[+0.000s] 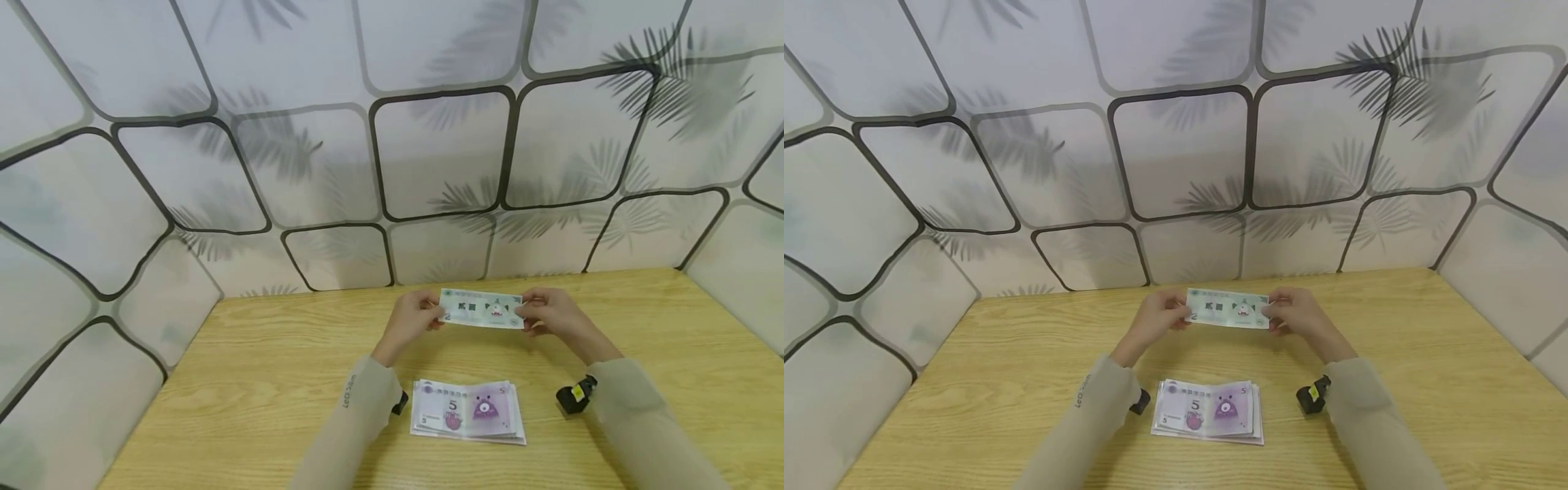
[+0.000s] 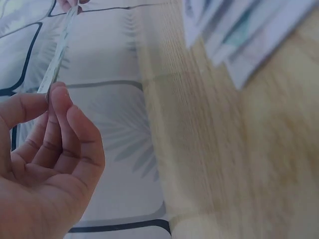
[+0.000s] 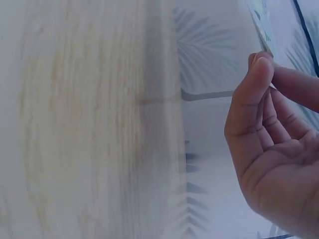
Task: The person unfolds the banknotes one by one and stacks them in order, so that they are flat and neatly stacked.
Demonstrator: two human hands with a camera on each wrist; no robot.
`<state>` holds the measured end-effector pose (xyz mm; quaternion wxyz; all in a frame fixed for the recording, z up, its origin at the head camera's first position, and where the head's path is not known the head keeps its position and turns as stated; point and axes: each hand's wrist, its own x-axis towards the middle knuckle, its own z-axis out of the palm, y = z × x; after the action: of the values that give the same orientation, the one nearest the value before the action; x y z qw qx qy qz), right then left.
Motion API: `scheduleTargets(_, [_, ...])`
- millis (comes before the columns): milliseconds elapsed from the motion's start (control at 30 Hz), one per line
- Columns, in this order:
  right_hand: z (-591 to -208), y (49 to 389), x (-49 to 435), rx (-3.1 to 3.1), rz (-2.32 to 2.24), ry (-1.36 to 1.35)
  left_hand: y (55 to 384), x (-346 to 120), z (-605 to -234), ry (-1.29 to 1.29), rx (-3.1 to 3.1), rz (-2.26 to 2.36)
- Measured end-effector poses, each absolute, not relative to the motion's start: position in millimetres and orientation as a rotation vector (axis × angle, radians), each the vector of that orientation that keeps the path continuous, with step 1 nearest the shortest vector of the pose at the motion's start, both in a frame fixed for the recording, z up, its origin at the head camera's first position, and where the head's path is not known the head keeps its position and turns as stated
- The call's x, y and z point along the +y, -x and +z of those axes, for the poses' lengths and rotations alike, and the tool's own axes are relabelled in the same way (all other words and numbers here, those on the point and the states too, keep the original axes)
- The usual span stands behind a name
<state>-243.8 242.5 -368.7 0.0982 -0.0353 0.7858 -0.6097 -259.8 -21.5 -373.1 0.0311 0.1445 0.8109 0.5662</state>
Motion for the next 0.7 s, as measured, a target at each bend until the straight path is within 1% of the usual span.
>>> scheduleTargets(133, [-369.3, 241.9, 242.4, 2.285, -1.865, 0.14, 256.8, -28.0, -372.9, -0.441, 2.456, 1.779])
scheduleTargets(367, [-371.0, 239.4, 239.2, 2.22, -1.911, 0.201, 250.4, -40.5, -371.3, -0.506, 2.346, 1.832])
scheduleTargets(700, [-366.2, 235.0, 232.0, 2.215, -1.88, 0.281, 224.7, -50.9, -347.1, -0.496, 2.351, 1.808])
